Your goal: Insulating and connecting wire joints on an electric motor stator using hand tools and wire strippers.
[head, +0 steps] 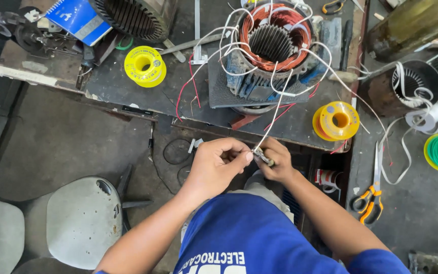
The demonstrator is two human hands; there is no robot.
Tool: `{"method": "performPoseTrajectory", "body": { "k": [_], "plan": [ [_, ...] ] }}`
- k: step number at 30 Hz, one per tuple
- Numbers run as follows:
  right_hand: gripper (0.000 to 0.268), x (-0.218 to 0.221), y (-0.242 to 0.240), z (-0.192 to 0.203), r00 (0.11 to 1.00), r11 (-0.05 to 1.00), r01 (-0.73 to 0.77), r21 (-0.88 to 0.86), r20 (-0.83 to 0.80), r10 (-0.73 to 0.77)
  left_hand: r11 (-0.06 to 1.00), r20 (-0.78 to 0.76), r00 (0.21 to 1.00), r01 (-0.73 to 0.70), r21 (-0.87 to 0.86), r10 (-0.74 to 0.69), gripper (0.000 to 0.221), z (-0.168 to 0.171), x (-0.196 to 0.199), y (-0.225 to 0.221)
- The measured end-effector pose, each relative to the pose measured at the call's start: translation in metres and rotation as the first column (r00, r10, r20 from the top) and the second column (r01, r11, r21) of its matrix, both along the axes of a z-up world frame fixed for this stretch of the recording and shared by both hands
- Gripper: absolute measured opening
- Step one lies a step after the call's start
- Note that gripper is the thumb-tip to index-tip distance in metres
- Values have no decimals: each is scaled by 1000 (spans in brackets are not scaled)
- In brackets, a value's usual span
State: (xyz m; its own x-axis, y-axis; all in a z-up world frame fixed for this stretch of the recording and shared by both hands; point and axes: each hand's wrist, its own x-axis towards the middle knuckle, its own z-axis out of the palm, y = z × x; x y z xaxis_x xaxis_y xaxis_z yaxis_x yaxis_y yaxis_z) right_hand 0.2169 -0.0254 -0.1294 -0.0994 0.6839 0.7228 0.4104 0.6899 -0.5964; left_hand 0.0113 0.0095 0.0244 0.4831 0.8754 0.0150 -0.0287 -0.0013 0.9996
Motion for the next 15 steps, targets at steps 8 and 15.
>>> {"method": "performPoseTrajectory", "body": {
  "k": [8, 15],
  "plan": [
    [36, -16, 67, 35, 987, 964, -123, 234, -75, 144, 938, 203, 979, 100, -333, -33, 7, 6, 5, 8],
    [37, -10, 95, 25, 981, 940, -139, 312, -85, 173, 875, 343, 939, 167, -455, -1, 8, 3, 7, 13]
  ]
}}
